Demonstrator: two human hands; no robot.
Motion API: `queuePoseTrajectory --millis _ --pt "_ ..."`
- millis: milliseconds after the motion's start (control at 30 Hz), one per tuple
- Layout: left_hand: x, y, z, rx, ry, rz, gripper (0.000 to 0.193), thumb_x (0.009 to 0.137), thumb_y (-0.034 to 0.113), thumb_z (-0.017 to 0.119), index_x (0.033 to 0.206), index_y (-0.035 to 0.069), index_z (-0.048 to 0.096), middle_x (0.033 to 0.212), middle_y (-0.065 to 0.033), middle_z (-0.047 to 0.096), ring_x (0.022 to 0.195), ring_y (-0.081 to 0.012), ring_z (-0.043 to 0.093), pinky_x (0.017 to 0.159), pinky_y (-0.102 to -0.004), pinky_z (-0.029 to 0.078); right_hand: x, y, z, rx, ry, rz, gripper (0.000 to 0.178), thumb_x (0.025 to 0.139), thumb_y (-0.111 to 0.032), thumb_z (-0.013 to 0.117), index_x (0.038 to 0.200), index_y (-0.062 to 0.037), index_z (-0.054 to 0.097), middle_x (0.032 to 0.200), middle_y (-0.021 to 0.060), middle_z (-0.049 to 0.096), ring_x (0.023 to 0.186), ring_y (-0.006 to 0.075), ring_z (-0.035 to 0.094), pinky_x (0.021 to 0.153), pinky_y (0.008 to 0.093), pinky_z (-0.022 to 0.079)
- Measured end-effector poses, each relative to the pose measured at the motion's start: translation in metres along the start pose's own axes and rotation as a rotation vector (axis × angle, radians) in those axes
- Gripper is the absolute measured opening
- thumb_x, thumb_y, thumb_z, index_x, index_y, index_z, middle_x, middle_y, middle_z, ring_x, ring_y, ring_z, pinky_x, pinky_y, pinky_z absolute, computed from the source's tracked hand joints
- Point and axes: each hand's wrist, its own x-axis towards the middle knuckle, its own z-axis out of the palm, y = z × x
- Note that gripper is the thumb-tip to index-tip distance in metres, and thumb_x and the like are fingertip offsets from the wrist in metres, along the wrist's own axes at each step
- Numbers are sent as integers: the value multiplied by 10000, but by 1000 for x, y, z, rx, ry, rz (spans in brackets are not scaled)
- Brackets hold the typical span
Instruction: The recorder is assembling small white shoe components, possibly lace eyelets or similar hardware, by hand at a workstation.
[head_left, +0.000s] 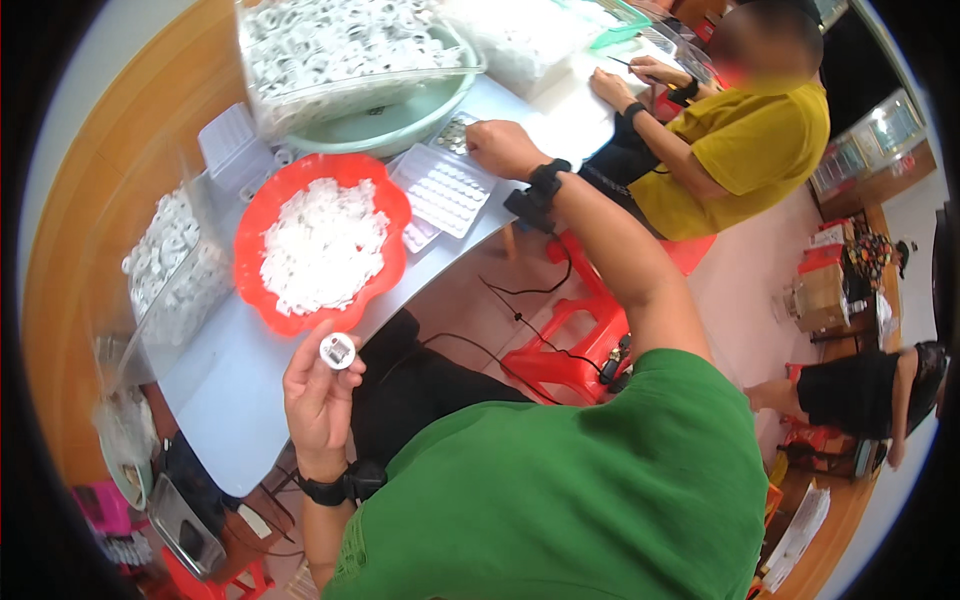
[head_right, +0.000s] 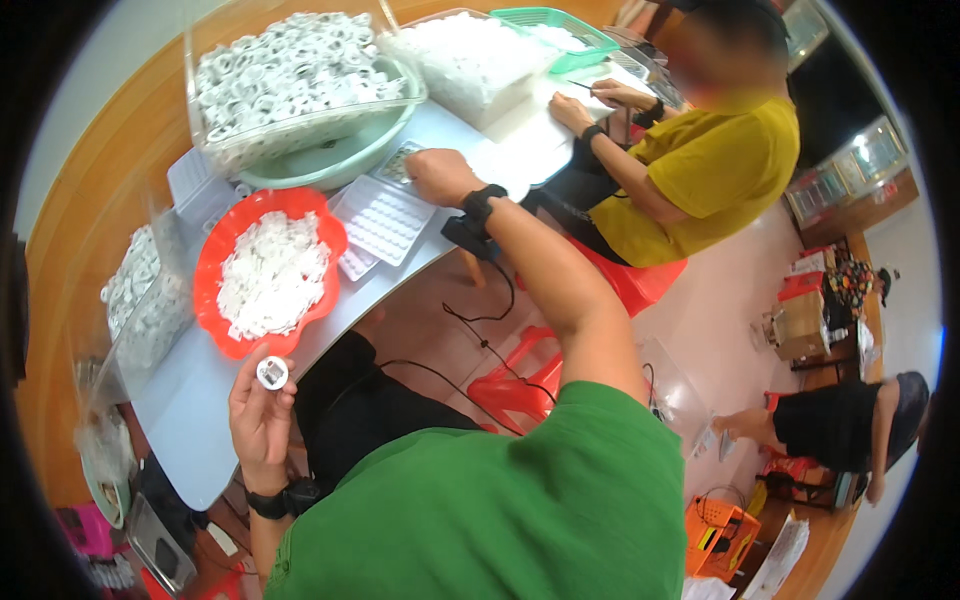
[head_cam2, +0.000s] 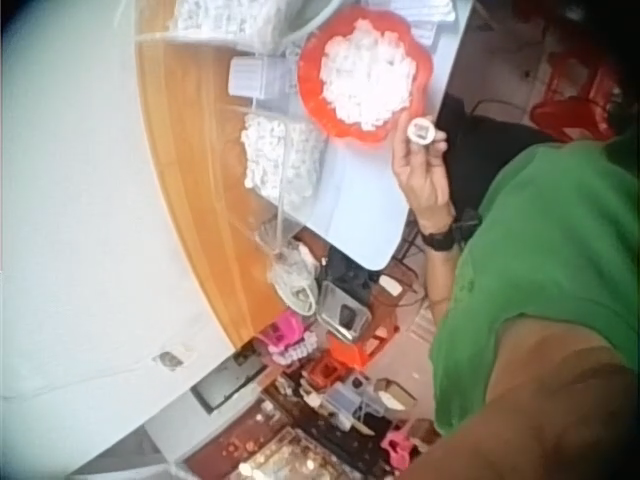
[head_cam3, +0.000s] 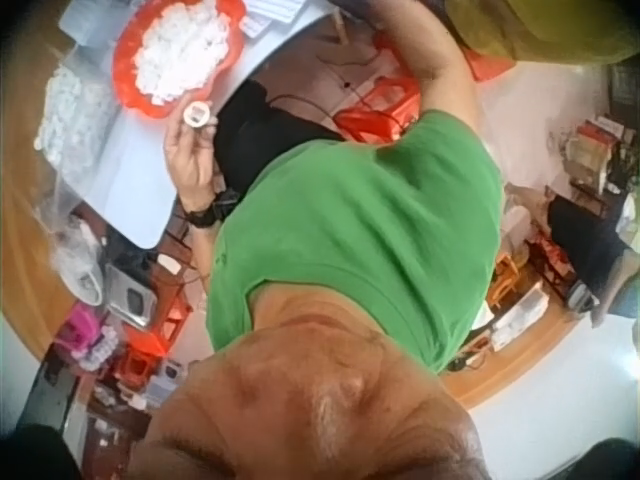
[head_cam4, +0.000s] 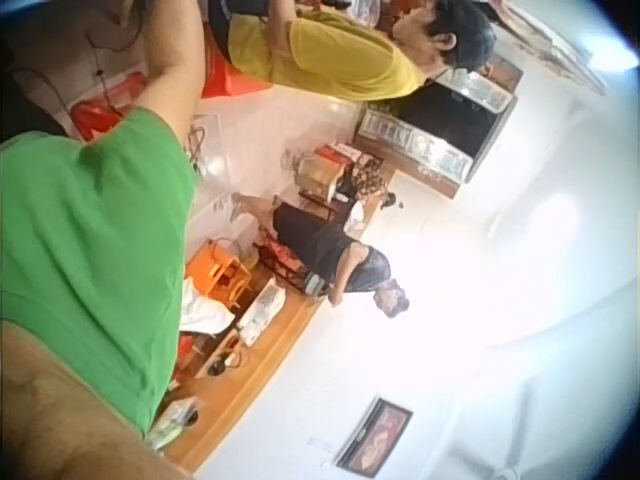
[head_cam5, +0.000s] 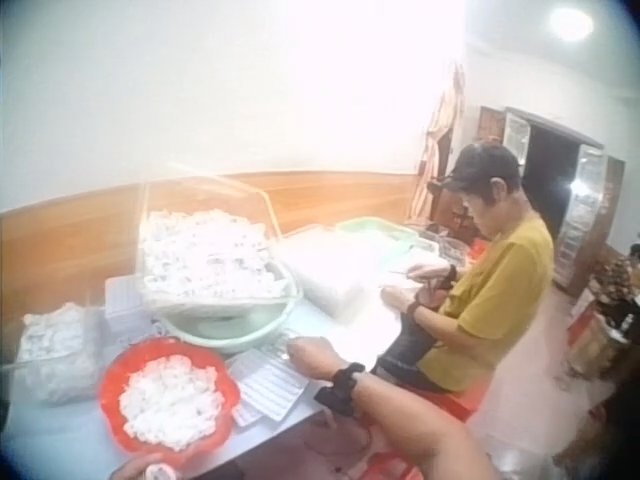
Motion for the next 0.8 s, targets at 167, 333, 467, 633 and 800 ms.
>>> queuePoseTrajectory --millis 167,333,467,633,800 --pt "0 0 5 -14 -99 -10 378 929 106 530 1271 -43 466 1074 -202 611 827 -189 631 707 -265 525 -19 -16 -46 236 185 16 60 769 -35 611 816 2 613 717 146 602 661 265 598 622 359 479" --pt "-3 -8 7 -52 -134 -29 399 910 168 585 1227 -56 493 1078 -203 607 846 -178 620 710 -254 527 -70 -147 -96 613 125 -100 44 800 36 585 841 26 573 754 91 591 688 144 582 617 270 461" --pt "-5 -11 12 -65 -180 -32 367 920 142 566 1232 -40 502 1060 -141 619 863 -162 613 740 -255 508 -92 -209 -76 756 123 -422 177 689 42 670 808 -16 553 739 94 550 615 275 572 531 345 451" --pt "-14 -10 11 -93 -219 -55 344 925 107 551 1240 -28 512 1067 -94 623 876 -145 608 753 -249 495 -96 -234 -56 625 274 -508 175 654 16 676 759 -30 544 710 81 533 589 240 562 471 329 438" --pt "-21 -11 12 -104 -219 -45 328 938 98 528 1239 -31 521 1034 -74 622 871 -130 594 746 -245 493 -98 -240 -58 540 281 -599 164 634 -11 657 710 -32 513 675 68 496 557 223 536 450 325 426"
